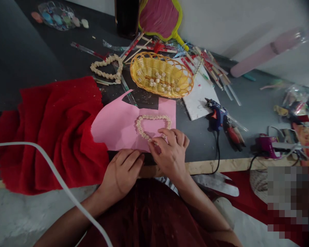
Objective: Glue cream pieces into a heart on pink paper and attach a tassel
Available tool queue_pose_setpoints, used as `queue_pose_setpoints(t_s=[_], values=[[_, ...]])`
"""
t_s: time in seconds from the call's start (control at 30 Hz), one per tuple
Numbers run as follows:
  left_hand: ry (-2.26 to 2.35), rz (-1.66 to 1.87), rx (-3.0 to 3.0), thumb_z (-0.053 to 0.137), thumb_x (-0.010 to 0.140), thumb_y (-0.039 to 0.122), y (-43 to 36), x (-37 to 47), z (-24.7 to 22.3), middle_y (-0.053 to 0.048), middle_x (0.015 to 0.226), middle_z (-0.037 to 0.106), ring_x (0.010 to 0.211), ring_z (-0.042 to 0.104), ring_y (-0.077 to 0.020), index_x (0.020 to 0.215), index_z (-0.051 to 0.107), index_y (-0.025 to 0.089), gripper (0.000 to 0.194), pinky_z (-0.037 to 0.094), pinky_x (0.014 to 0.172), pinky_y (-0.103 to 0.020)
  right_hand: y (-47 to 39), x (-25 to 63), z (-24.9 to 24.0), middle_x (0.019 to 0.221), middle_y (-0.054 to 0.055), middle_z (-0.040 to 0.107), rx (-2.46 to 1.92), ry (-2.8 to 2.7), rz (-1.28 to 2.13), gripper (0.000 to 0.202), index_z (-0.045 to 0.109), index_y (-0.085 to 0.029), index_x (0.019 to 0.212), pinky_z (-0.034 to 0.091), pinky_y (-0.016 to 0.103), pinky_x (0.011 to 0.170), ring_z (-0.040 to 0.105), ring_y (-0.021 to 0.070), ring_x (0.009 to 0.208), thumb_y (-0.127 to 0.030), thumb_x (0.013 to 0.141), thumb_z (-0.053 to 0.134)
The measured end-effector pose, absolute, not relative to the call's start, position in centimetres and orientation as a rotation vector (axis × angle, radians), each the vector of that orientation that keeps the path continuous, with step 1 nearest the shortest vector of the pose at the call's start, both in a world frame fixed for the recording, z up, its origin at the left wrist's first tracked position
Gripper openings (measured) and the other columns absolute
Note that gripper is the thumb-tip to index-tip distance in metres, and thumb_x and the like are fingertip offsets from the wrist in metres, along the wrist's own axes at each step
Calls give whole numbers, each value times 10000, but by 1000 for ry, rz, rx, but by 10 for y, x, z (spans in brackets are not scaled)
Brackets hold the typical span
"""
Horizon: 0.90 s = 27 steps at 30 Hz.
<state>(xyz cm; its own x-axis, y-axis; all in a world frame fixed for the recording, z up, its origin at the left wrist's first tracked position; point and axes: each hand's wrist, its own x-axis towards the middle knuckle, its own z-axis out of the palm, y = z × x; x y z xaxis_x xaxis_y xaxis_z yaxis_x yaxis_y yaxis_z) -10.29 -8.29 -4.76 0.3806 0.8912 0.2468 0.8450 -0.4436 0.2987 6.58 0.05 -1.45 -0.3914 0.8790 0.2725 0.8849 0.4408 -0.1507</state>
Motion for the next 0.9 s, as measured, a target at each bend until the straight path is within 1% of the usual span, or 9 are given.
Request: queue_pose_setpoints(t_s=[0.5, 0.73, 0.9], values=[[1561, 584, 2487, 536, 885, 114, -82, -103, -45, -81, 1153, 661, 1042, 600, -220, 1143, 633, 139, 276, 521, 922, -413, 2, 67, -15, 1153, 15, 644, -1503, -2420, -21, 118, 671, -257, 855, 280, 448, 929, 481, 252, 1103, -363, 871, 623], [1566, 642, 2475, 517, 887, 95, -81, -103, -44, -84, 1123, 671, 1022, 606, -217, 1116, 650, 153, 271, 540, 892, -415, 2, 68, -17, 1143, 8, 646, -1496, -2412, -22, 104, 668, -258, 859, 268, 451, 941, 476, 249, 1107, -360, 856, 645], [1567, 627, 2506, 538, 878, 99, -81, -103, -45, -85, 1121, 672, 1023, 601, -223, 1130, 641, 133, 274, 539, 895, -416, 2, 69, -15, 1141, 11, 649, -1490, -2437, -11, 116, 666, -263, 891, 264, 450, 943, 477, 249, 1102, -371, 857, 643]])
